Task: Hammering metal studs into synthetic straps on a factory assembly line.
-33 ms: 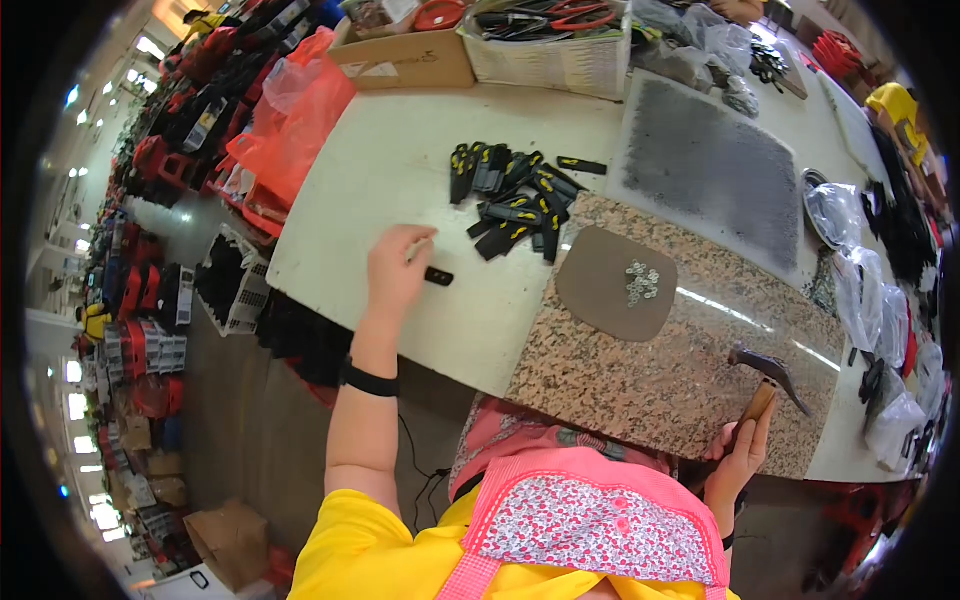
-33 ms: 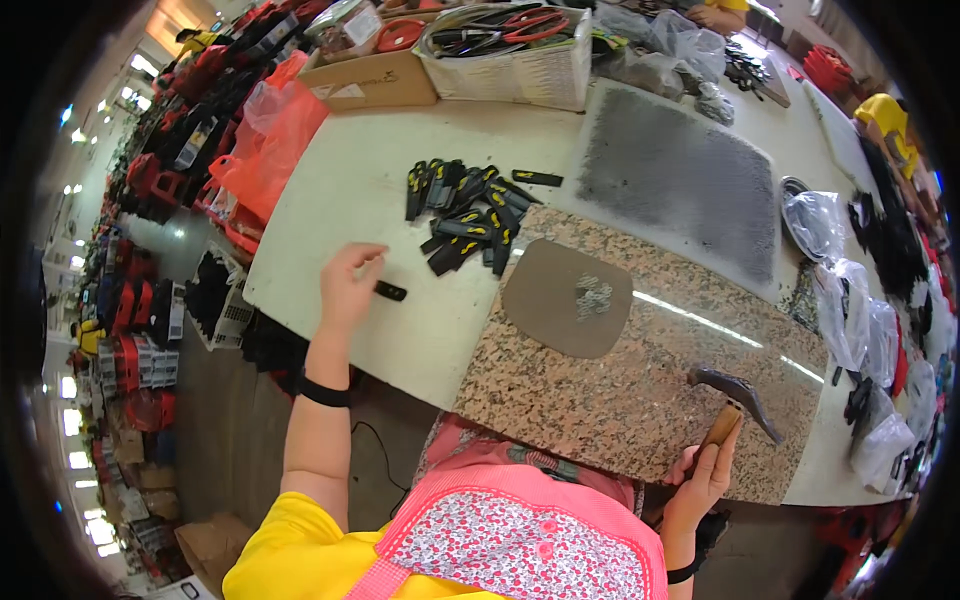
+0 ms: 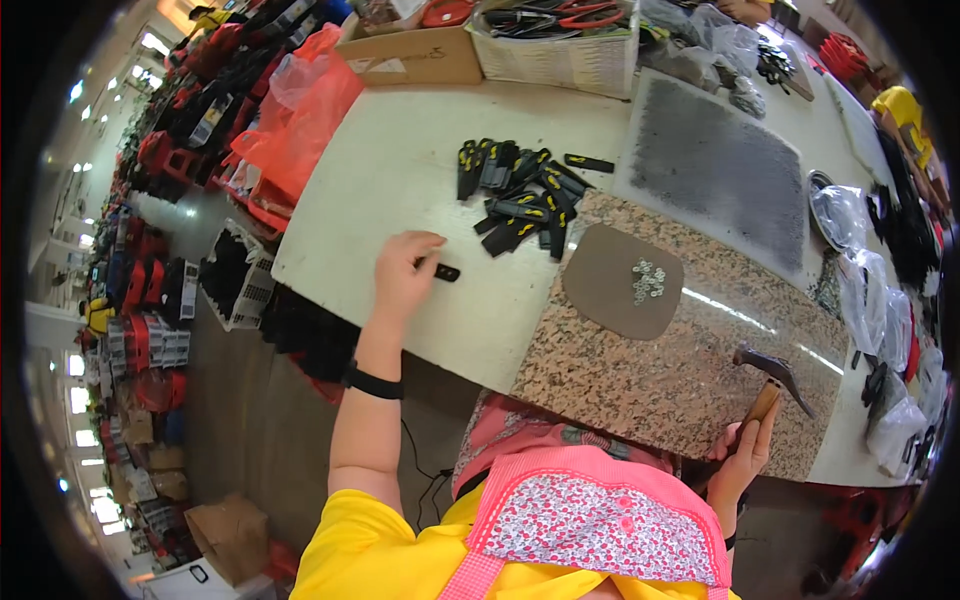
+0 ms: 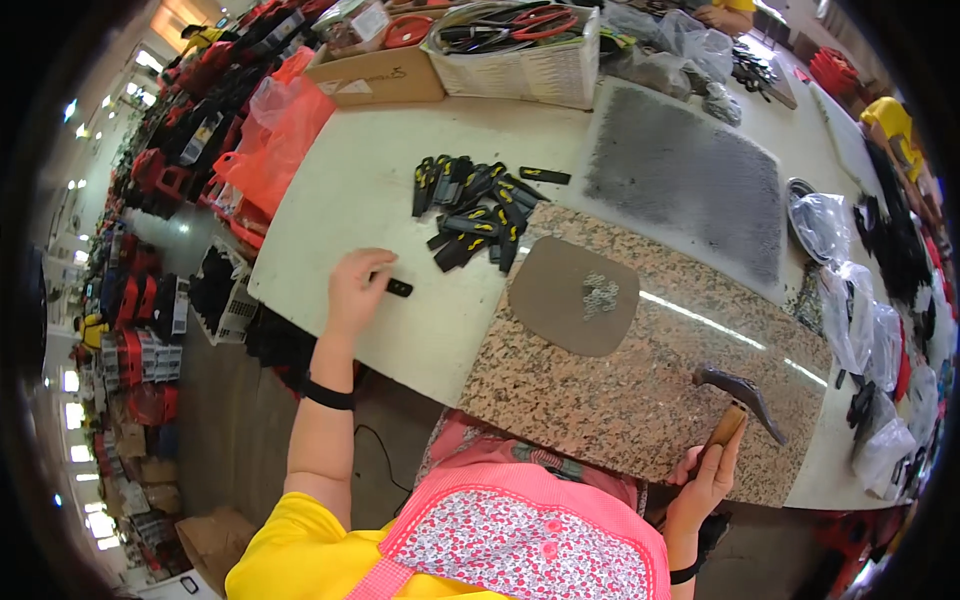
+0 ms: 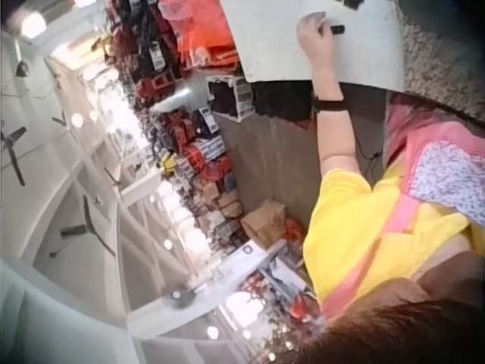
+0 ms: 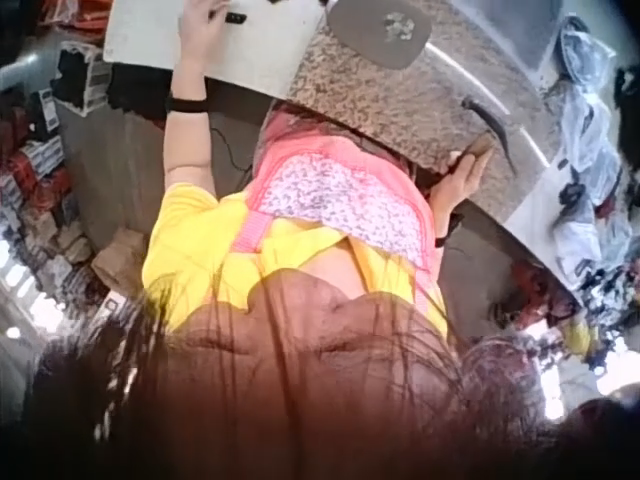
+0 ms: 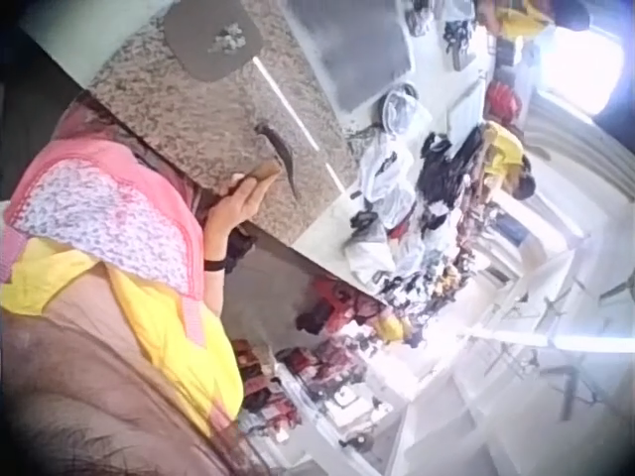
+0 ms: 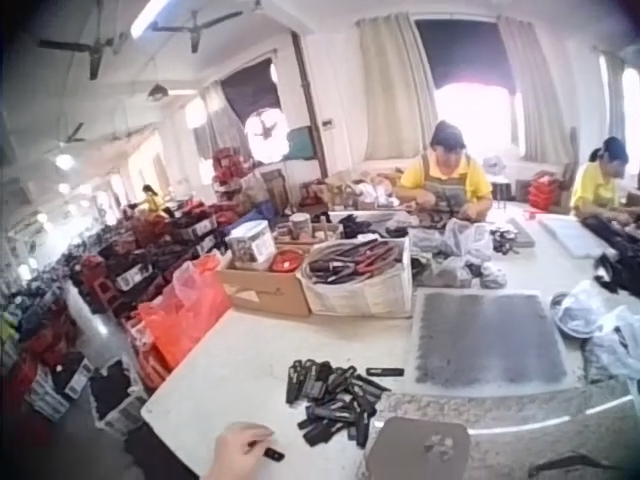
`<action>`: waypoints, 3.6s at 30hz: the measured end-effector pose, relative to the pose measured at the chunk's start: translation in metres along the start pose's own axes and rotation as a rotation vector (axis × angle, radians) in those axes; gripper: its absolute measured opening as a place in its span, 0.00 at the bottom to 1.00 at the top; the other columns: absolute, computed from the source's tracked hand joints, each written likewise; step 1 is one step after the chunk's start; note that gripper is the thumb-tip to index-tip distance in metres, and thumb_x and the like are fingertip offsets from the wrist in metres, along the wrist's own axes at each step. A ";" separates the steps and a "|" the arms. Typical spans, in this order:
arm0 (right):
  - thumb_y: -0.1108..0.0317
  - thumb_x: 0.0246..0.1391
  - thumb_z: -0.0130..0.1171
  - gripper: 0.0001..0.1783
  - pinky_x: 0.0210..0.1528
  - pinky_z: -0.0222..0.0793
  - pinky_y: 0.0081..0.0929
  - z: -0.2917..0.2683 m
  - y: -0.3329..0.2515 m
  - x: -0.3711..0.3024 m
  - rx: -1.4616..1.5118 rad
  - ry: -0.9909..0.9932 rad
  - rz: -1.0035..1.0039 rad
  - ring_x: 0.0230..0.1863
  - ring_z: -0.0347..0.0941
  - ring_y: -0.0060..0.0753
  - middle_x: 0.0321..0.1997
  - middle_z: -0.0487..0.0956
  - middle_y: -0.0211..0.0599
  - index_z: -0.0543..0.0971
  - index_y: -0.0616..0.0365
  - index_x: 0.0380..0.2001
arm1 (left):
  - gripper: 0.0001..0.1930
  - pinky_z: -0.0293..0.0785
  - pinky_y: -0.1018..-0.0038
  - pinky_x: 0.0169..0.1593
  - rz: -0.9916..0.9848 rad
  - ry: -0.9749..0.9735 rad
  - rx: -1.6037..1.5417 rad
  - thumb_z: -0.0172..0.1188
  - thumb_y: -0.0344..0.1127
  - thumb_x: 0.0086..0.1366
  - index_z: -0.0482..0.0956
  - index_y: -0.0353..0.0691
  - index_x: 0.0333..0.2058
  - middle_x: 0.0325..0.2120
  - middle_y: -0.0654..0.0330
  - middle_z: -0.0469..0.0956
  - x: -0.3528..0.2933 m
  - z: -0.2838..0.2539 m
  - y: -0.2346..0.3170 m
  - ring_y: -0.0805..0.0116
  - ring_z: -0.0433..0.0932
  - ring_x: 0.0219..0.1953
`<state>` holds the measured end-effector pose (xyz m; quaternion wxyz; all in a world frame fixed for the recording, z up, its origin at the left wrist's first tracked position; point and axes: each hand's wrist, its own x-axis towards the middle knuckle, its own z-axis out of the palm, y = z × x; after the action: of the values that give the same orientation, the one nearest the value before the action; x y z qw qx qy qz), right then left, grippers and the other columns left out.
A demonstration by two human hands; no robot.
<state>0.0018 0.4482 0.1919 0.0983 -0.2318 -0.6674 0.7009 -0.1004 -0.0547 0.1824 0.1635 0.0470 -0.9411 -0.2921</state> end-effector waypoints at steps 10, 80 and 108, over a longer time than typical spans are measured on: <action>0.63 0.73 0.45 0.29 0.17 0.63 0.19 -0.003 0.007 0.003 0.011 -0.029 -0.039 0.16 0.58 0.17 0.22 0.64 0.25 0.57 0.39 0.74 | 0.08 0.73 0.63 0.45 0.023 0.335 0.224 0.65 0.27 0.56 0.86 0.38 0.36 0.36 0.57 0.81 -0.012 0.026 0.012 0.55 0.76 0.42; 0.67 0.58 0.60 0.27 0.26 0.70 0.37 0.011 -0.057 -0.022 -0.902 -0.528 -0.553 0.23 0.73 0.44 0.23 0.70 0.37 0.75 0.36 0.62 | 0.04 0.72 0.75 0.27 0.400 -0.467 -0.397 0.65 0.23 0.54 0.82 0.37 0.29 0.24 0.60 0.77 -0.044 0.089 0.211 0.70 0.76 0.21; 0.68 0.57 0.61 0.27 0.27 0.72 0.37 0.010 -0.059 -0.026 -0.898 -0.561 -0.560 0.25 0.74 0.43 0.24 0.72 0.38 0.76 0.40 0.61 | 0.16 0.73 0.65 0.46 0.623 -0.320 -0.289 0.64 0.23 0.52 0.86 0.43 0.41 0.40 0.60 0.81 -0.083 0.100 0.185 0.58 0.78 0.42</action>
<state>0.0094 0.4329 0.2552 -0.0080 0.1278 -0.9344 0.3323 -0.0546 0.1665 0.1865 0.1006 -0.3112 -0.8729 -0.3620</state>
